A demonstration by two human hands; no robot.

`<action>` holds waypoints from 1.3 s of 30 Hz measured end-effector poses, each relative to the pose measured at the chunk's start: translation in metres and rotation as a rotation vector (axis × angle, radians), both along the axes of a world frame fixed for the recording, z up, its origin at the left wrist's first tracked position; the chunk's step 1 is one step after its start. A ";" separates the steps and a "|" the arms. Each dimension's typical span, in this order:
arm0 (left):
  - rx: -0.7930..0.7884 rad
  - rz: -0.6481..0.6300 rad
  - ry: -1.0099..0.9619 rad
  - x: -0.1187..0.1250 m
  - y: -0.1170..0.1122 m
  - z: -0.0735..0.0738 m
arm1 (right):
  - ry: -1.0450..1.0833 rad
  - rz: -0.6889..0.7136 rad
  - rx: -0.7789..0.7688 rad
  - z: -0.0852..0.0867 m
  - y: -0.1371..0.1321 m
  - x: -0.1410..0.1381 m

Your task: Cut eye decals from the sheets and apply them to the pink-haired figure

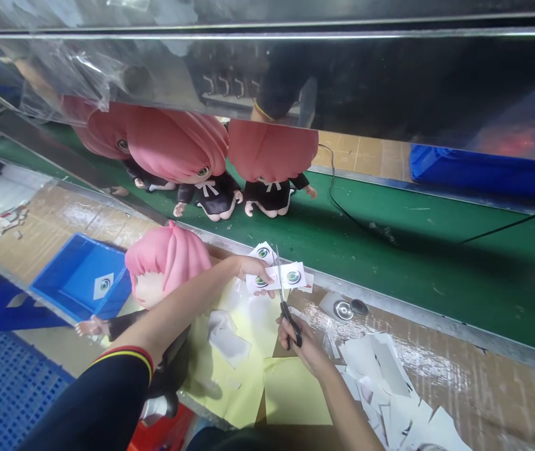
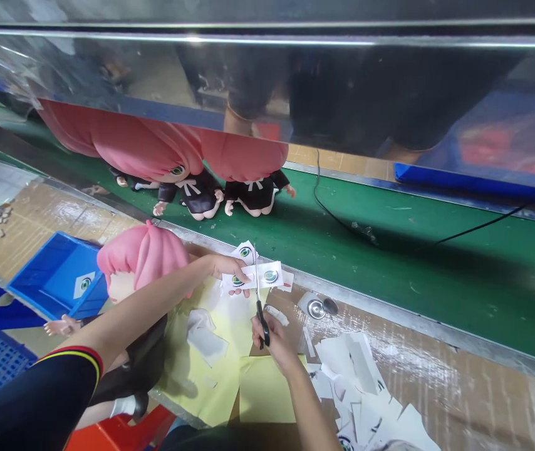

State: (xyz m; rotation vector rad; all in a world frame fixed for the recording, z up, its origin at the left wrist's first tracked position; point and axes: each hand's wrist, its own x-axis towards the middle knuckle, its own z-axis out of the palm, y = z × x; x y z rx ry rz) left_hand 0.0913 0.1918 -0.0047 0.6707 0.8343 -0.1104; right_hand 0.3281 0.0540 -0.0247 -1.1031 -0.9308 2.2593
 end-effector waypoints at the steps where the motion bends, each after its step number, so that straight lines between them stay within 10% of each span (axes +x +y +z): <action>1: -0.005 0.000 -0.001 -0.001 0.000 -0.002 | 0.000 -0.002 -0.002 -0.002 0.003 -0.002; 25: -0.038 0.059 0.073 -0.018 -0.008 -0.034 | -0.099 0.026 -0.016 -0.040 0.007 -0.010; 30: -0.007 0.046 0.099 -0.014 -0.012 0.004 | -0.090 -0.064 -0.017 -0.005 -0.008 -0.006; 39: 0.076 -0.071 -0.004 0.061 -0.083 0.132 | -0.200 -0.527 0.143 0.097 -0.063 0.019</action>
